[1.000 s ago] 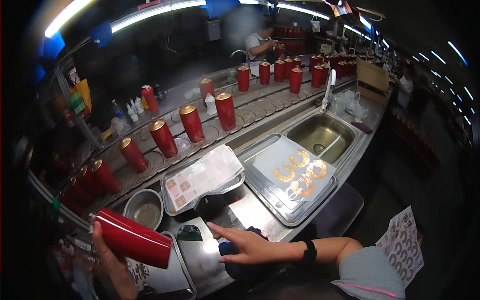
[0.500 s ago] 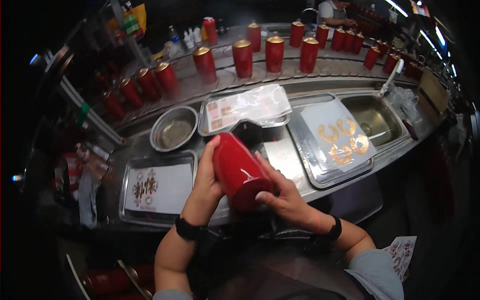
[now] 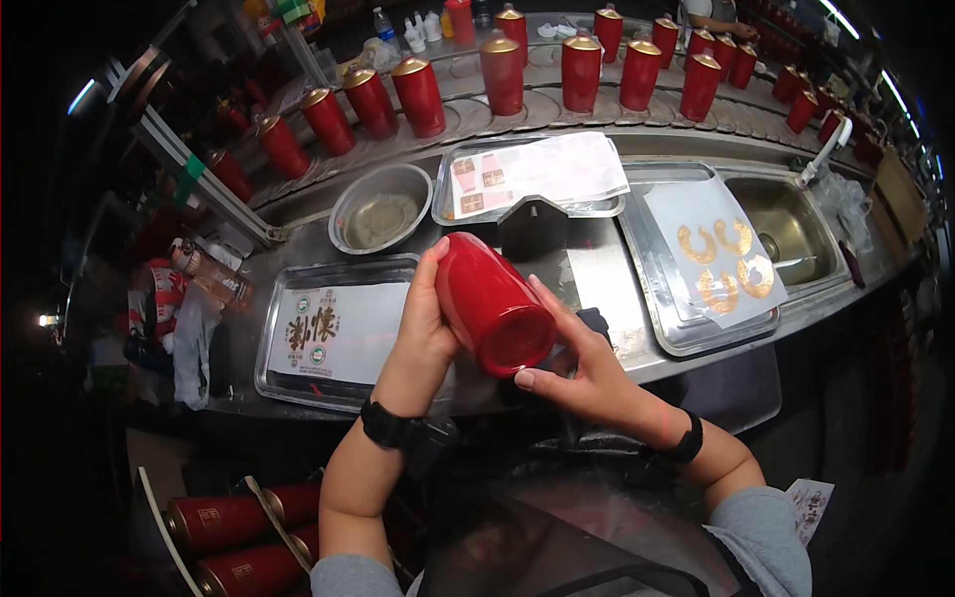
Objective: Manually applying decorative labels and stickers to large red liquor bottles in a factory setting.
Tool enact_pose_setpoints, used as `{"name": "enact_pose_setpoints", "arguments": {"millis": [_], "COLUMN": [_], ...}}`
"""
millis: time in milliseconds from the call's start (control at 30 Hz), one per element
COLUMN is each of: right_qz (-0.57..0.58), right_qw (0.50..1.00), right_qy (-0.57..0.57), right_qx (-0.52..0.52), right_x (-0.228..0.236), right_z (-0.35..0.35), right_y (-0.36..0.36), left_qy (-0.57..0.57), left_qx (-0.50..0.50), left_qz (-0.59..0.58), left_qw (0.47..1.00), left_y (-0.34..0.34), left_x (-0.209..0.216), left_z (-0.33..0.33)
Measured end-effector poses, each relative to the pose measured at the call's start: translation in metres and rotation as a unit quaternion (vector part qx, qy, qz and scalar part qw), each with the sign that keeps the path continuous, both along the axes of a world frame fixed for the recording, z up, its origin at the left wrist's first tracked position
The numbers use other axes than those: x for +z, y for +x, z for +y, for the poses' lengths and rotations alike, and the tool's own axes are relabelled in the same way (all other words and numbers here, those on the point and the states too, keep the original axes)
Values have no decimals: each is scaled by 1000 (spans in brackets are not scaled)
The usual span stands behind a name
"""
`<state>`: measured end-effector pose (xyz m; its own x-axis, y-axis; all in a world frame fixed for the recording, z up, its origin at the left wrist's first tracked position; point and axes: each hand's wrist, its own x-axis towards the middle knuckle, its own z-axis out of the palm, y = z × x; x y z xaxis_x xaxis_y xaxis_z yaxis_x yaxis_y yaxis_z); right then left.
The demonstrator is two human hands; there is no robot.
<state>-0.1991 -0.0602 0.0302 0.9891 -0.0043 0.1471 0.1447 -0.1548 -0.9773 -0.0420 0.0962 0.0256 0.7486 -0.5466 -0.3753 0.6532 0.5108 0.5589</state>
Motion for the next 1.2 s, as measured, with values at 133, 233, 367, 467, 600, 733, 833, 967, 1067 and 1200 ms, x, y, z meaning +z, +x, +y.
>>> {"name": "enact_pose_setpoints", "arguments": {"millis": [133, 233, 367, 467, 600, 733, 833, 967, 1067, 1200], "right_qz": [-2, 11, -103, -36, 3, -30, -24, -34, -74, -92], "right_qw": [1000, 995, 972, 978, 984, 980, 981, 974, 961, 946], "right_qy": [-8, -89, -207, -201, -164, -174, -176, -193, -221, -273], "right_qx": [-20, -50, -50, -31, -68, -86, -79, -112, -150, -145], "right_x": [-3, -6, -5, -2, 2, 5, 11, 26, 39, 46], "right_z": [6, 7, 2, -5, -20, -33, -40, -62, -87, -111], "right_y": [9, 17, 23, 24, 36, 55, 67, 91, 130, 218], "left_qy": [1, 29, 147, 248, 395, 420, 378, 405, 353, 438], "left_qx": [30, 83, 188, 232, 266, 265, 230, 132, 205, 270], "left_qz": [-2, -24, -209, -390, -553, -597, -573, -610, -643, -653], "left_qw": [1000, 996, 948, 856, 684, 631, 690, 668, 648, 556], "left_y": [8, 11, 6, -3, -15, -33, -47, -39, 28, 188], "left_x": [-3, -2, 2, -2, -21, -34, -28, 0, 23, 46], "left_z": [7, 11, 17, 14, 4, -2, -1, 24, 48, 41]}}
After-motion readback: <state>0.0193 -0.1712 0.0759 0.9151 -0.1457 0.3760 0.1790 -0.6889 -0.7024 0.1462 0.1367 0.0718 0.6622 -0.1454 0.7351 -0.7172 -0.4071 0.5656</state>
